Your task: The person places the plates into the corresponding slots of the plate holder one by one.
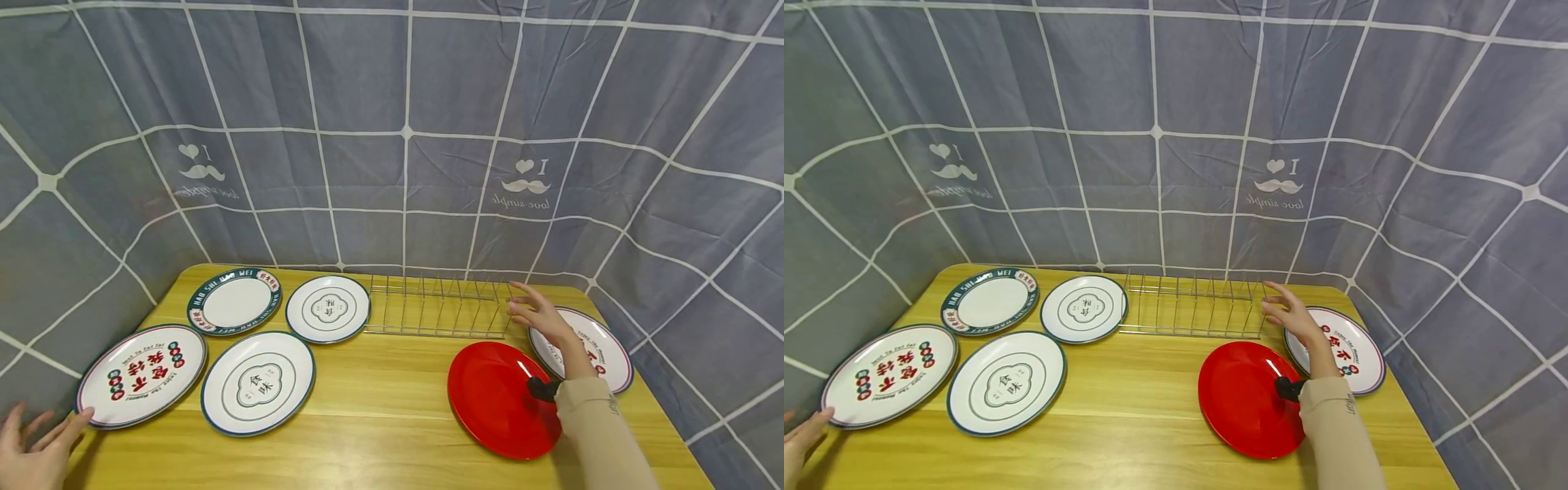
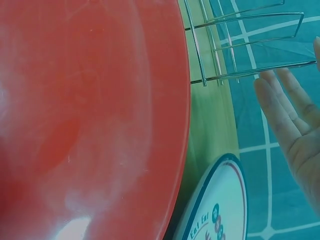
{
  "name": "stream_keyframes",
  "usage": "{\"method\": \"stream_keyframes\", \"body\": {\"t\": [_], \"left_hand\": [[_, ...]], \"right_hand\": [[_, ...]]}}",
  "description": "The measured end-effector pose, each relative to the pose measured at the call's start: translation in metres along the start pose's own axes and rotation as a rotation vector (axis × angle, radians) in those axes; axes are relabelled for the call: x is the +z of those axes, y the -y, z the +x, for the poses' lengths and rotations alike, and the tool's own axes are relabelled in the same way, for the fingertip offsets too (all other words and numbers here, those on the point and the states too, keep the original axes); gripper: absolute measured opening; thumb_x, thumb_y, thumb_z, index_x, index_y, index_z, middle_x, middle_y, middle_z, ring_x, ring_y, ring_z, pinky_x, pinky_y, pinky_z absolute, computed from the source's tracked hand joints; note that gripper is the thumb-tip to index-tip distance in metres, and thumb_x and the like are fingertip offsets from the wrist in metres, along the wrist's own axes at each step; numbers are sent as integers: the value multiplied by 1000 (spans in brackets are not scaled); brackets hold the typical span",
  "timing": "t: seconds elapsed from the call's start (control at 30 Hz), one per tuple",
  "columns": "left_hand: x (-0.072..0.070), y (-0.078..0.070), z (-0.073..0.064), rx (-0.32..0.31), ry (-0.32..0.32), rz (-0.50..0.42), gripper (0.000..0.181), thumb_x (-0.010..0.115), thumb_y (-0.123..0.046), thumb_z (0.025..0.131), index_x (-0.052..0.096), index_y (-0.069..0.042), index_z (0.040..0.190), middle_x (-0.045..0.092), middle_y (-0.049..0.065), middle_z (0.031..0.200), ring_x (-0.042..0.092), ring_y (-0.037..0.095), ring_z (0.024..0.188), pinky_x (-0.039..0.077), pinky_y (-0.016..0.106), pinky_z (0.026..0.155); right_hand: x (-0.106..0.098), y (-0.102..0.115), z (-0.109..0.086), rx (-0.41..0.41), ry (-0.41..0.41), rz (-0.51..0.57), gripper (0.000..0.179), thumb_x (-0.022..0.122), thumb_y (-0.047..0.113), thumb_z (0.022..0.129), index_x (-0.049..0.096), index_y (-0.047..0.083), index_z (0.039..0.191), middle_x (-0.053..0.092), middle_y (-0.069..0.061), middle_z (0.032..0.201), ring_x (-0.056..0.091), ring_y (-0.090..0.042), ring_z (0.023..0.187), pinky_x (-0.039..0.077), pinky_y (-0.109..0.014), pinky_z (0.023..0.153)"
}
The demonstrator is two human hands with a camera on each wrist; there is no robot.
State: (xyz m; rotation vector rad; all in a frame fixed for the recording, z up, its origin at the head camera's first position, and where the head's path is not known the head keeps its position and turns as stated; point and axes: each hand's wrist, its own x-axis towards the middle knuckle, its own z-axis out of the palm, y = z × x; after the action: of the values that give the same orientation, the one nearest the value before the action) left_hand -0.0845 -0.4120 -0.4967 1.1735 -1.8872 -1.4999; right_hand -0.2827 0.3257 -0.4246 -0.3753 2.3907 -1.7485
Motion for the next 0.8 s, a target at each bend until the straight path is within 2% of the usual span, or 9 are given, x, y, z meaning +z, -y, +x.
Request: {"method": "stream_keyframes", "body": {"t": [0.07,0.23,0.37,0.43,0.5,0.57,0.63,0.7,0.8], "left_hand": [[1,-6,-8,-40,37,68,92,70,-28,78,7,-39,144,30,4,145,50,-14,85,39,2,44],[5,-17,-18,-93,108,148,93,68,-31,79,5,-32,147,40,6,133,49,-3,86,42,7,41],[8,-18,-13,-126,167,53,95,72,-24,77,8,-33,146,42,2,121,56,2,77,49,13,45],[10,-17,-7,-162,186,-27,98,75,-19,74,10,-37,145,35,-9,109,46,-10,60,53,18,48],[11,-17,-4,-172,207,-39,100,76,-16,73,10,-37,145,34,-9,108,49,-7,53,54,20,51],[11,-17,-3,-126,235,100,98,74,-22,76,7,-31,147,38,4,115,54,0,67,56,22,61],[10,-19,-4,-79,270,251,96,71,-29,79,4,-23,148,31,20,134,55,22,99,50,33,88],[9,-21,-5,-27,300,403,95,67,-36,81,1,-14,147,11,28,146,30,38,125,27,43,108],[8,-23,-5,3,340,488,94,62,-41,84,-2,-9,145,-6,28,146,3,44,134,7,51,111]], "right_hand": [[0,-1,1,6,3,-2,61,51,10,93,18,-1,143,34,-34,130,55,-33,104,50,-41,88],[1,-2,4,12,6,-17,60,51,11,94,19,-1,143,37,-34,126,56,-34,102,50,-44,87],[1,-3,6,17,10,-27,59,51,10,94,20,-1,143,37,-35,126,59,-27,98,46,-52,89],[1,-3,6,20,12,-27,58,50,10,94,20,0,143,37,-34,126,59,-26,97,44,-54,90],[1,-2,6,24,17,-25,58,50,10,94,19,0,143,37,-34,126,58,-27,98,43,-55,90],[0,-2,5,28,22,-21,59,50,12,94,19,1,143,36,-34,127,57,-30,100,42,-56,91],[0,-2,5,35,26,-15,60,50,12,94,18,1,144,36,-33,127,57,-31,101,42,-56,92],[-1,-2,6,46,30,-10,60,50,13,95,18,2,144,36,-33,127,56,-32,101,41,-56,92],[-2,-3,6,56,35,-2,59,50,12,95,18,2,144,35,-32,126,56,-33,101,40,-57,93]]}}
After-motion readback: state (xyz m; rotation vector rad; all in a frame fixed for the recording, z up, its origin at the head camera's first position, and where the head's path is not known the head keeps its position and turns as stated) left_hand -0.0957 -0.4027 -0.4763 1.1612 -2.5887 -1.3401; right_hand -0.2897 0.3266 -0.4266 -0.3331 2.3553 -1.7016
